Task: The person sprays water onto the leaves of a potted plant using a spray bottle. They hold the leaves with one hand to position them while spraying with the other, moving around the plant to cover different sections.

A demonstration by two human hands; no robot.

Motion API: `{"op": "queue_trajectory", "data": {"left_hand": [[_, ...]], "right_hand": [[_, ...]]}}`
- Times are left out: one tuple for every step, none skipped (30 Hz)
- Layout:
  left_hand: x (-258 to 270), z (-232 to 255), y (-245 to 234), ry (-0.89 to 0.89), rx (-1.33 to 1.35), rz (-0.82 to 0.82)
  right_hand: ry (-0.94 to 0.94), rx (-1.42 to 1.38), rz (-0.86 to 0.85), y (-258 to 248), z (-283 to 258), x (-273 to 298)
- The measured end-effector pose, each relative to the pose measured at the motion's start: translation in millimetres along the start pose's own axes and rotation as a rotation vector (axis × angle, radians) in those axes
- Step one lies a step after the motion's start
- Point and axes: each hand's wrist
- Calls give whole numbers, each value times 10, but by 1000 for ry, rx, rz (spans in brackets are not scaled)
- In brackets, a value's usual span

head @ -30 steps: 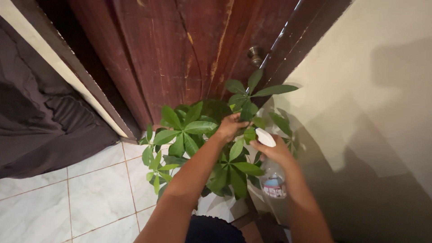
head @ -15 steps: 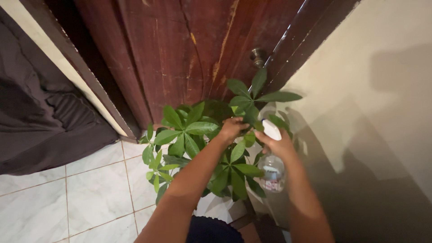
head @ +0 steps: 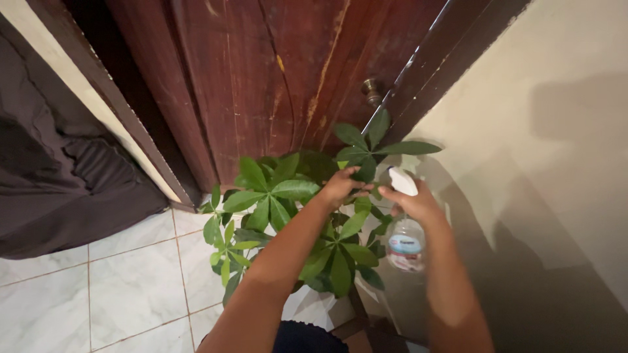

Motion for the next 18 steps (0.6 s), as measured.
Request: {"op": "queue_trajectory", "data": {"left_hand": [[-37,-14,-8,7,19,0],[-71,-23,3,15,37,-1],[-75,-33,17,20,56,1],[-61,-33,35,16,10,44],[-46,-24,67,13,-36,85],[-24,-5,106,9,-82,127],[2,23,150,8,-98,172],[28,47,192,7,-113,218],[50,59,221,5,-127,265],[56,67,233,31,-72,263],[47,58,238,56,-17,260],[28,35,235,80,38,257],[-15,17,227,81,18,248],[-65,1,219,81,-2,239],[-84,-20,206,78,-21,231],[-85,-32,187,78,-72,217],[-89,-26,174,80,-124,202],[-88,-20,175,82,-176,187]], "right_hand": [[14,12,9,-5,-5,-4],[28,23,18,-9,-4,-3],[44,34,25,-9,5,1],[46,72,25,-15,5,-10],[46,110,27,-30,-3,-31],[47,149,29,-40,-12,-42],[56,144,22,-41,-27,-40],[64,140,16,-36,-45,-33],[74,138,8,-31,-55,-23],[63,106,-4,-25,-64,-27],[53,74,-16,-20,-68,-38],[42,42,-28,-22,-67,-46],[61,54,-20,-26,-70,-60],[79,67,-12,-26,-78,-75],[101,80,-4,-20,-84,-77],[67,71,-17,-8,-95,-82],[32,63,-30,3,-114,-97],[-4,55,-42,8,-134,-104]]}}
Point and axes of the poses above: each hand's wrist, its own x-axis away from the middle knuckle, its own y-axis out of the palm, z = x × y, and after that the axes turned 4 degrees about y, right-handed
